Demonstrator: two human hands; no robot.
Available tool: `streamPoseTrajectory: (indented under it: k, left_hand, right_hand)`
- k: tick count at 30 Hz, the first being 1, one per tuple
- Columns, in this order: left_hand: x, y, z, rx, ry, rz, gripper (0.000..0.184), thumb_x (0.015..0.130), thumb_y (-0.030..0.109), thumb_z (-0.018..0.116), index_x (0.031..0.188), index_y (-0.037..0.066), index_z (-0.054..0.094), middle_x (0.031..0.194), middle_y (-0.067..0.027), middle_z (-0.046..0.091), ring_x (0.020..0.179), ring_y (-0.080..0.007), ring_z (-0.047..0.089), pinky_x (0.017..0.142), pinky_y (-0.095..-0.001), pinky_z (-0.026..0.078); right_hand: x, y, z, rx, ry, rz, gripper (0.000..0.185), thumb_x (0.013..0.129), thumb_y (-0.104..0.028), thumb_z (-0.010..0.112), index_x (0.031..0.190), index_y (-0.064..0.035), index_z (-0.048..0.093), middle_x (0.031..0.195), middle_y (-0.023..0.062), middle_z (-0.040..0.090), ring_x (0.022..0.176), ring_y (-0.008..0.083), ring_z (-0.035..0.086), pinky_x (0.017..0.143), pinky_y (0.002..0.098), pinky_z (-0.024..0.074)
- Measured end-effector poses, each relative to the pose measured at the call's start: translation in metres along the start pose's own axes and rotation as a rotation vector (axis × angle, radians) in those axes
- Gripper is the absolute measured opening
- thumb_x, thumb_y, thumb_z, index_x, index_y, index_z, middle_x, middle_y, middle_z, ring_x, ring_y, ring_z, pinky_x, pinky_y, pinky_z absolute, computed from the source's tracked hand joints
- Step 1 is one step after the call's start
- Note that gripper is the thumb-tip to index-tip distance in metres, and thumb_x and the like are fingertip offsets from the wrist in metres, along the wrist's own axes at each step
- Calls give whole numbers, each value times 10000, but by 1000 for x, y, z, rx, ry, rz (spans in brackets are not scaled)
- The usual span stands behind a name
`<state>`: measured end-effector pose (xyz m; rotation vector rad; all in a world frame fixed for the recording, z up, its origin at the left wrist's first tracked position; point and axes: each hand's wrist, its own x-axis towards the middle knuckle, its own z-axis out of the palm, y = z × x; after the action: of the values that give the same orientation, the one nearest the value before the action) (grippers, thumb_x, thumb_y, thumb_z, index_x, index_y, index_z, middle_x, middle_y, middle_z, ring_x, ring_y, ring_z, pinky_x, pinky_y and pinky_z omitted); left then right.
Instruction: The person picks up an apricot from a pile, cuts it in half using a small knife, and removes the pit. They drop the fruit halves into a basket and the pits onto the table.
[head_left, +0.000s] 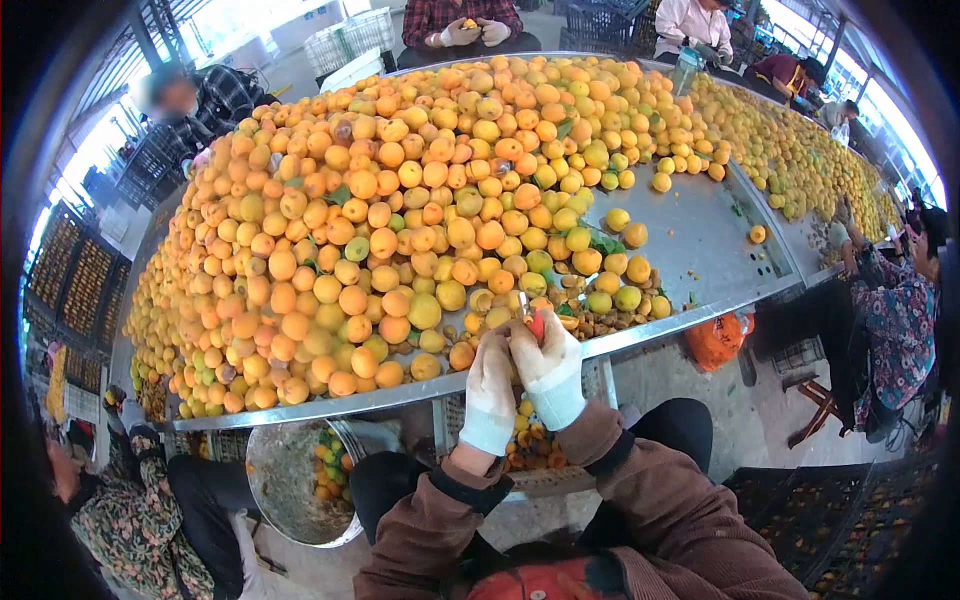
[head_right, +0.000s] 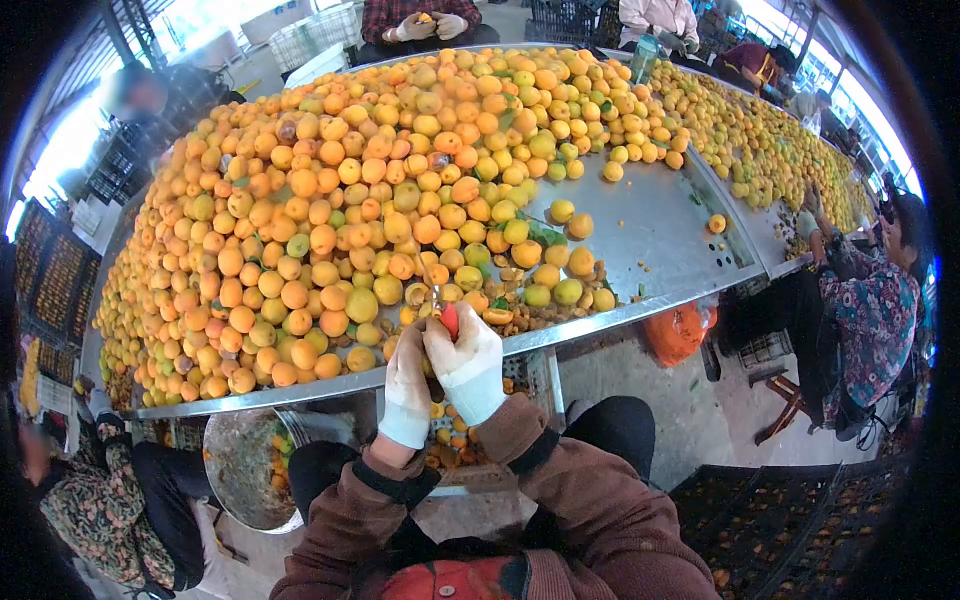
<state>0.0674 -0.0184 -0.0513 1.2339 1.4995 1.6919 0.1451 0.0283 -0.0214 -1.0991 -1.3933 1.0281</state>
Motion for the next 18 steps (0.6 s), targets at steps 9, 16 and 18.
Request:
streamPoseTrajectory:
  k: [9,16,18]
  left_hand:
    - [-6,11,-30,-1141,-241,-617,385,858,-10,605,1211,-7,453,876,-93,618,689,-170,605,576,-323,511]
    - [4,39,-41,-324,-234,-484,235,1009,137,364,1079,7,546,856,-79,590,681,-128,548,610,-231,451]
    - [4,43,-38,-133,-319,-390,268,1007,162,359,1044,13,578,886,-77,599,734,-127,556,662,-228,451]
  right_hand:
    - [15,-8,-31,207,-160,206,119,915,-114,534,935,-5,578,785,41,597,671,119,577,594,258,473]
    - [11,11,-53,489,-213,352,343,976,-359,486,939,-29,571,778,75,596,642,127,592,510,256,470]
    - [10,-12,-60,806,-265,658,363,981,-377,476,1035,-31,570,885,50,602,698,111,593,550,244,478]
